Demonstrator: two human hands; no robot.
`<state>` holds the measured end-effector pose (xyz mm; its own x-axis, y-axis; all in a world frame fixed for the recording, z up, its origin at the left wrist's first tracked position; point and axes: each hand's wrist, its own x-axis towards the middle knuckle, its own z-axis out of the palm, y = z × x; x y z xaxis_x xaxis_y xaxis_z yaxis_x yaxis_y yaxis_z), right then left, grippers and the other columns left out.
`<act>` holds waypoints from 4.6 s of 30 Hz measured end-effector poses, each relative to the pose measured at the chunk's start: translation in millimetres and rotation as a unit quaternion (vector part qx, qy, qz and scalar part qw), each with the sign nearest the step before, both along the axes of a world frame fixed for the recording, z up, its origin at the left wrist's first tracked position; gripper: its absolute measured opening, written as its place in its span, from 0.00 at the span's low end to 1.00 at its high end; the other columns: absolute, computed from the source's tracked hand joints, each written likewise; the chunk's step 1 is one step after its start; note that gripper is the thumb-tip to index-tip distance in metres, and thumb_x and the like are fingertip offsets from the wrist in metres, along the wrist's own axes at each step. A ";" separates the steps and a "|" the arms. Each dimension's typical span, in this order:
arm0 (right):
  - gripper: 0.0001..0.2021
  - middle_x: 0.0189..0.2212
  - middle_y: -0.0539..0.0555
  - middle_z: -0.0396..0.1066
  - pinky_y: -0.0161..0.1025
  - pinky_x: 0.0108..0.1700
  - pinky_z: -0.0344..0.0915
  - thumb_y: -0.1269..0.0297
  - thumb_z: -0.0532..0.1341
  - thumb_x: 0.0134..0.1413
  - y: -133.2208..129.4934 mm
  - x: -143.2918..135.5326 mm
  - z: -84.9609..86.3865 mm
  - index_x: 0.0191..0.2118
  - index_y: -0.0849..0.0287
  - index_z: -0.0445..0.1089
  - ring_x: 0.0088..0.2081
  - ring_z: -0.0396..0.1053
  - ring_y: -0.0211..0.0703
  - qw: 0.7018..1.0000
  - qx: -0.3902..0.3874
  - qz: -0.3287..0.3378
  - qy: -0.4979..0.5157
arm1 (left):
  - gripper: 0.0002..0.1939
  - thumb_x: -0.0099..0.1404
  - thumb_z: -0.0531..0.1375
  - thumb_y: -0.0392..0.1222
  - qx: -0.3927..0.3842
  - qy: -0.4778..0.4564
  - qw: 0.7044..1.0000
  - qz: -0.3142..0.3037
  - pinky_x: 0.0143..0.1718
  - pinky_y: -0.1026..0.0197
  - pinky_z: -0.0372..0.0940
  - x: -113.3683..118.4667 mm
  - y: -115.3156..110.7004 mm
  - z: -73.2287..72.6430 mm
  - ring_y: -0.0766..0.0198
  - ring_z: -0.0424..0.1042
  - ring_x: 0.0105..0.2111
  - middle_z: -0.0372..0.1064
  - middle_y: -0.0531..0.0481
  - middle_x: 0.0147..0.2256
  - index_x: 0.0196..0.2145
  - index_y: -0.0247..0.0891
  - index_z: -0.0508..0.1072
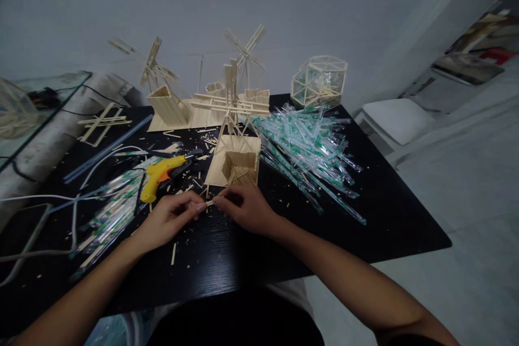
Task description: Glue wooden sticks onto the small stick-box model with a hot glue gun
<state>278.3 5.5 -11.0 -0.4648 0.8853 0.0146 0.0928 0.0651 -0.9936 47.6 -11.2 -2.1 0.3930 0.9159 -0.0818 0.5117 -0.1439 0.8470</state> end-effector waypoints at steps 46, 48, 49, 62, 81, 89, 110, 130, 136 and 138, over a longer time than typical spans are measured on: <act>0.11 0.38 0.61 0.69 0.49 0.49 0.68 0.79 0.59 0.60 -0.2 4.2 -12.1 0.41 0.62 0.76 0.43 0.64 0.52 0.863 0.399 -0.010 -0.310 | 0.17 0.73 0.56 0.51 0.172 0.116 0.972 0.113 0.27 0.65 0.59 10.7 5.7 -7.9 0.67 0.66 0.24 0.69 0.55 0.24 0.34 0.38 0.77; 0.10 0.38 0.61 0.69 0.49 0.49 0.67 0.80 0.58 0.60 -0.4 3.8 -12.2 0.41 0.62 0.76 0.43 0.63 0.52 0.862 0.398 -0.006 -0.315 | 0.17 0.72 0.56 0.51 0.171 0.112 0.972 0.116 0.26 0.65 0.58 11.4 6.1 -8.0 0.67 0.65 0.23 0.68 0.56 0.23 0.33 0.38 0.77; 0.10 0.38 0.61 0.69 0.48 0.49 0.67 0.80 0.58 0.60 -0.4 3.7 -12.4 0.40 0.62 0.75 0.43 0.63 0.52 0.861 0.397 -0.005 -0.319 | 0.17 0.72 0.56 0.51 0.168 0.110 0.973 0.118 0.26 0.66 0.58 11.8 6.3 -8.0 0.68 0.64 0.22 0.67 0.56 0.22 0.32 0.38 0.76; 0.09 0.43 0.58 0.70 0.43 0.49 0.65 0.75 0.55 0.68 -1.7 4.7 -9.3 0.43 0.59 0.72 0.46 0.65 0.47 0.859 0.464 -0.028 -0.213 | 0.17 0.74 0.54 0.49 0.215 0.181 0.953 0.114 0.31 0.62 0.59 11.3 19.6 8.2 0.63 0.69 0.26 0.70 0.52 0.26 0.32 0.38 0.73; 0.10 0.36 0.52 0.71 0.40 0.33 0.78 0.54 0.57 0.69 -10.2 -4.6 -5.5 0.47 0.54 0.60 0.36 0.76 0.42 0.991 0.016 -0.049 0.122 | 0.25 0.72 0.52 0.59 0.147 0.278 0.941 0.126 0.26 0.61 0.53 0.1 31.4 35.9 0.61 0.67 0.21 0.69 0.51 0.20 0.26 0.40 0.71; 0.14 0.36 0.48 0.67 0.35 0.29 0.77 0.60 0.64 0.62 -8.9 -9.7 -13.8 0.48 0.53 0.60 0.34 0.77 0.39 0.989 -0.024 -0.044 0.136 | 0.29 0.67 0.52 0.66 0.089 0.431 0.854 0.277 0.23 0.61 0.49 -54.3 34.7 48.9 0.57 0.62 0.19 0.69 0.45 0.20 0.28 0.39 0.77; 0.37 0.37 0.47 0.74 0.35 0.36 0.76 0.72 0.74 0.44 -3.3 -4.0 -8.3 0.60 0.51 0.62 0.32 0.76 0.36 0.978 -0.131 0.001 0.164 | 0.18 0.63 0.63 0.56 -0.121 -0.182 0.966 0.140 0.23 0.61 0.64 -53.8 23.1 33.0 0.62 0.70 0.21 0.74 0.48 0.25 0.36 0.37 0.73; 0.40 0.40 0.49 0.74 0.37 0.40 0.74 0.73 0.77 0.41 1.2 2.3 -6.7 0.60 0.52 0.61 0.36 0.76 0.36 0.967 -0.136 0.042 0.212 | 0.30 0.67 0.57 0.64 -0.145 -0.175 0.974 -0.024 0.20 0.66 0.58 -56.0 23.2 10.5 0.68 0.63 0.20 0.73 0.44 0.26 0.36 0.30 0.81; 0.38 0.35 0.46 0.73 0.33 0.37 0.70 0.75 0.76 0.41 2.0 4.4 -2.2 0.59 0.55 0.63 0.33 0.73 0.32 0.968 -0.134 0.041 0.211 | 0.31 0.67 0.57 0.65 -0.147 -0.156 0.976 -0.032 0.20 0.67 0.57 -56.1 20.8 13.8 0.69 0.61 0.19 0.67 0.49 0.21 0.34 0.30 0.80; 0.38 0.34 0.45 0.73 0.33 0.36 0.69 0.75 0.76 0.41 2.1 4.4 -0.7 0.59 0.55 0.64 0.32 0.71 0.32 0.969 -0.130 0.039 0.206 | 0.31 0.67 0.56 0.66 -0.147 -0.155 0.976 -0.037 0.20 0.67 0.56 -55.6 20.4 13.7 0.70 0.60 0.19 0.66 0.50 0.20 0.33 0.31 0.79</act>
